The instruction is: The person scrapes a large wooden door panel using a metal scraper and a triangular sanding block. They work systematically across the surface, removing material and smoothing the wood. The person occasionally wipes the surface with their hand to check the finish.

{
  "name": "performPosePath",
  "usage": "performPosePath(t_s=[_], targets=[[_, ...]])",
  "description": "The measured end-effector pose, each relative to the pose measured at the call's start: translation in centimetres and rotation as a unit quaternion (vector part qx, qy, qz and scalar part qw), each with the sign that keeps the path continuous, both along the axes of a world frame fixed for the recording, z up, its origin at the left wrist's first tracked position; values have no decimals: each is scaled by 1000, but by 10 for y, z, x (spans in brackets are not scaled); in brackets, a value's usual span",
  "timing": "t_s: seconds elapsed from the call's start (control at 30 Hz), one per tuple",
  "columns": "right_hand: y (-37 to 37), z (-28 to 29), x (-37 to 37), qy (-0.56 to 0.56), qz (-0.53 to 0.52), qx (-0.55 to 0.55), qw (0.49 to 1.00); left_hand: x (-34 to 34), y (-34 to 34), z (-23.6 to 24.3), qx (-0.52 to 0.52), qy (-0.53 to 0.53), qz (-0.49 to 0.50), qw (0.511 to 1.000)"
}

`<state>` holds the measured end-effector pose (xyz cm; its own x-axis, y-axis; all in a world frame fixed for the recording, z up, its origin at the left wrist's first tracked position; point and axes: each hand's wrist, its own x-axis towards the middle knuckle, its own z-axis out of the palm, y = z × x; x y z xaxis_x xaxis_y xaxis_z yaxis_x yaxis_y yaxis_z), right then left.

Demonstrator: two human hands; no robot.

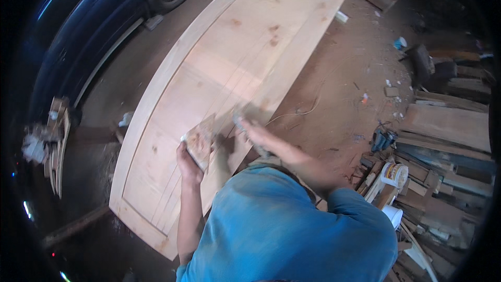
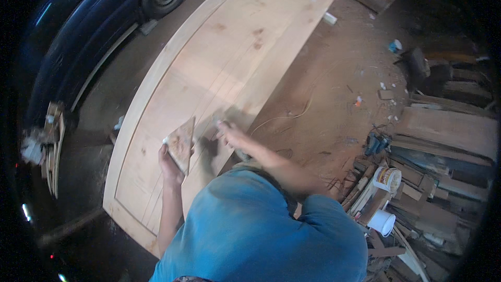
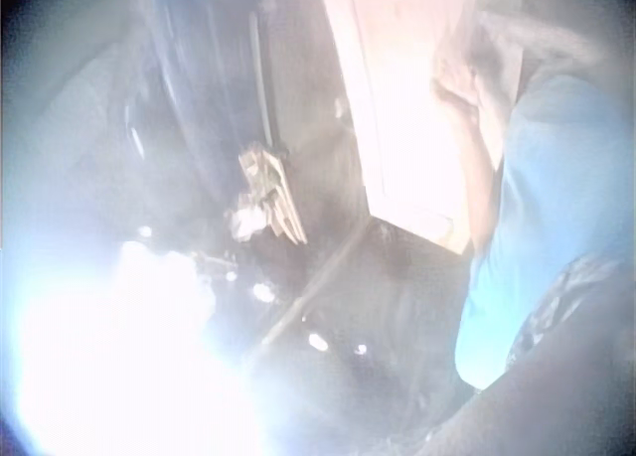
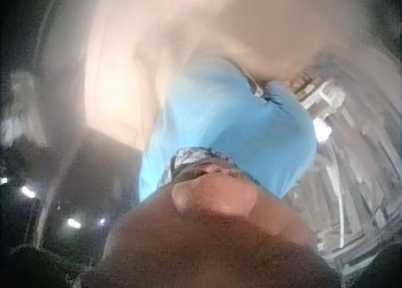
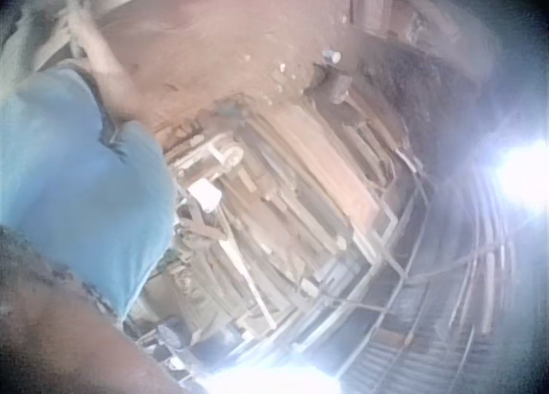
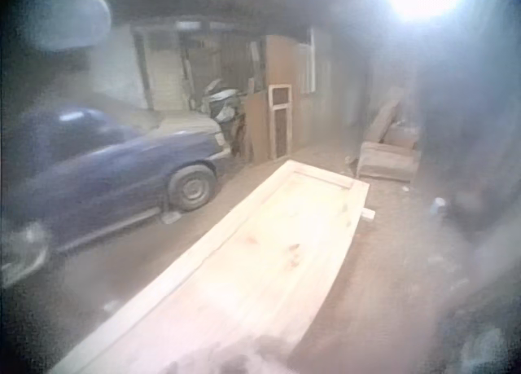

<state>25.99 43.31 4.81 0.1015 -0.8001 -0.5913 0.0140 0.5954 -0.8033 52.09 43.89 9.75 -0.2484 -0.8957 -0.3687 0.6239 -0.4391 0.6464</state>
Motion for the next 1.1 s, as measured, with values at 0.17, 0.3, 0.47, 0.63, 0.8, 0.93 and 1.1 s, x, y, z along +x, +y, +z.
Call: performPosePath(t_s=[0.17,0.3,0.47,0.63,0.8,0.93,1.1], targets=[[11,40,-7,26,20,-65,997,-10,-12,-5,17,-30,-8,999],[29,75,3,-60,22,-76,995,-12,-11,-4,24,-40,-9,999],[56,98,28,-116,29,-51,992,-12,-4,15,26,33,28,999],[79,106,63,-94,76,-25,992,-8,6,34,-30,88,47,995],[92,114,96,-70,22,-16,997,-6,8,41,-51,55,75,994],[101,119,115,-54,-25,-4,998,-8,10,41,-34,49,68,996],[108,122,134,-79,-86,2,993,-9,17,38,-28,78,60,995]])
